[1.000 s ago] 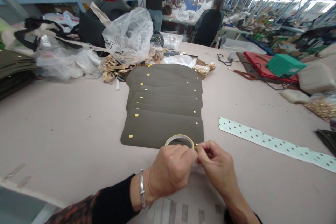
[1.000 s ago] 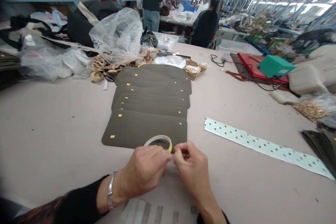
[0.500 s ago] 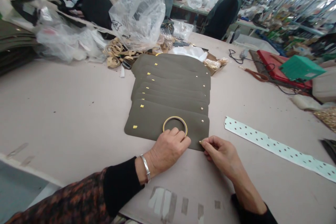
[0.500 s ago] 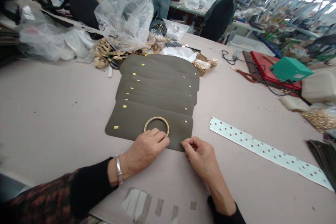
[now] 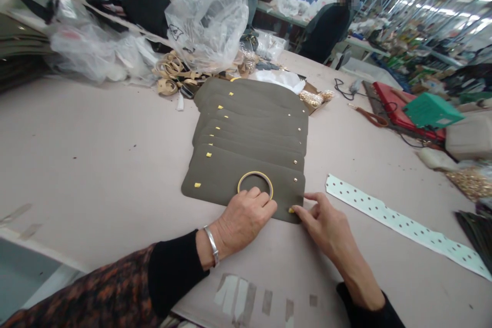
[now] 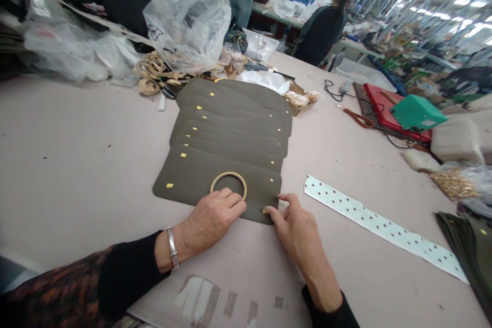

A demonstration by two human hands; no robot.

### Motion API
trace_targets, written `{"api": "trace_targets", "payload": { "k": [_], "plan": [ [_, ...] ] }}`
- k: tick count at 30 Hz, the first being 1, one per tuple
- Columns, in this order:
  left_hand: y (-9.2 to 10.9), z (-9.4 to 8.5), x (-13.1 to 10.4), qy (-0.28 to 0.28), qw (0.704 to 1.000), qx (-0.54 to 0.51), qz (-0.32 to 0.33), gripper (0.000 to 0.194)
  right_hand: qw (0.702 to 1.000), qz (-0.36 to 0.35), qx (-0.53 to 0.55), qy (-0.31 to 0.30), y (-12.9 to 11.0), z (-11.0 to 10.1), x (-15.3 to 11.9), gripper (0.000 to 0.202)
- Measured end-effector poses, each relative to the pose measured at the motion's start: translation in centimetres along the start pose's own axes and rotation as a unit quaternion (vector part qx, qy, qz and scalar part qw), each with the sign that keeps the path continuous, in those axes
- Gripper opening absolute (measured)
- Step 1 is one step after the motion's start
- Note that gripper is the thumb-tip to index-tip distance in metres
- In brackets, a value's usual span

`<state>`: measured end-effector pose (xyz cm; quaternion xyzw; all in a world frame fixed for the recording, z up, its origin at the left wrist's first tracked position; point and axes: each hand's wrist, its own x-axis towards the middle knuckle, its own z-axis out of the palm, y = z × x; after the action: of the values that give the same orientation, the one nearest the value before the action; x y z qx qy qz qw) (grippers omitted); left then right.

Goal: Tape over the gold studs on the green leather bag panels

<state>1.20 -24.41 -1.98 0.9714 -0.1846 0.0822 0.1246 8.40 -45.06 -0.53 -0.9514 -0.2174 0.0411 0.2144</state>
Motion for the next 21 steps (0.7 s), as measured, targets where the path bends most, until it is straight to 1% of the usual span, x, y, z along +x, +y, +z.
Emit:
{"api": "trace_targets", "payload": {
  "k": [2,4,5,6,8,10,11,13,16,17,19,21],
  "plan": [
    [-0.1,0.1,0.0,-0.001,1.000,-0.004,0.001,0.009,0.993,-0.111,-0.005,0.035,0.6,-0.2,-0.6,0.015],
    [-0.1,0.2,0.0,-0.002,1.000,-0.009,0.000,0.009,0.971,-0.235,-0.038,0.035,0.9,-0.1,-1.0,0.014],
    [-0.1,0.2,0.0,-0.001,1.000,-0.011,-0.003,0.009,0.956,-0.284,-0.067,0.024,1.0,0.0,-1.1,0.017],
    [-0.1,0.2,-0.1,0.000,1.000,-0.012,-0.006,0.009,0.943,-0.317,-0.100,0.013,0.9,0.1,-1.1,0.019],
    [-0.1,0.1,-0.1,0.001,1.000,-0.014,-0.012,0.009,0.925,-0.344,-0.159,-0.011,0.7,0.4,-0.8,0.022],
    [0.0,0.1,-0.1,0.001,1.000,-0.017,-0.013,0.010,0.923,-0.329,-0.196,-0.041,0.2,0.7,-0.3,0.023],
    [0.0,0.0,-0.1,0.001,1.000,-0.019,-0.013,0.010,0.928,-0.306,-0.207,-0.055,-0.2,0.8,0.0,0.023],
    [0.0,0.0,-0.1,0.001,1.000,-0.023,-0.013,0.010,0.946,-0.231,-0.213,-0.079,-1.0,0.8,0.7,0.022],
    [-0.2,0.0,-0.1,0.008,0.999,-0.029,-0.018,0.011,0.969,-0.094,-0.202,-0.109,-2.2,0.8,1.5,0.023],
    [-0.3,0.0,-0.1,0.016,0.999,-0.035,-0.020,0.011,0.972,-0.055,-0.198,-0.113,-2.6,0.8,1.7,0.023],
    [-0.5,-0.1,-0.2,0.044,0.997,-0.066,-0.021,0.013,0.976,0.001,-0.191,-0.108,-3.3,0.8,1.8,0.025],
    [-0.6,-0.4,-0.3,0.086,0.988,-0.129,-0.018,0.015,0.978,0.025,-0.181,-0.098,-3.6,0.8,1.5,0.025]
  ]
}}
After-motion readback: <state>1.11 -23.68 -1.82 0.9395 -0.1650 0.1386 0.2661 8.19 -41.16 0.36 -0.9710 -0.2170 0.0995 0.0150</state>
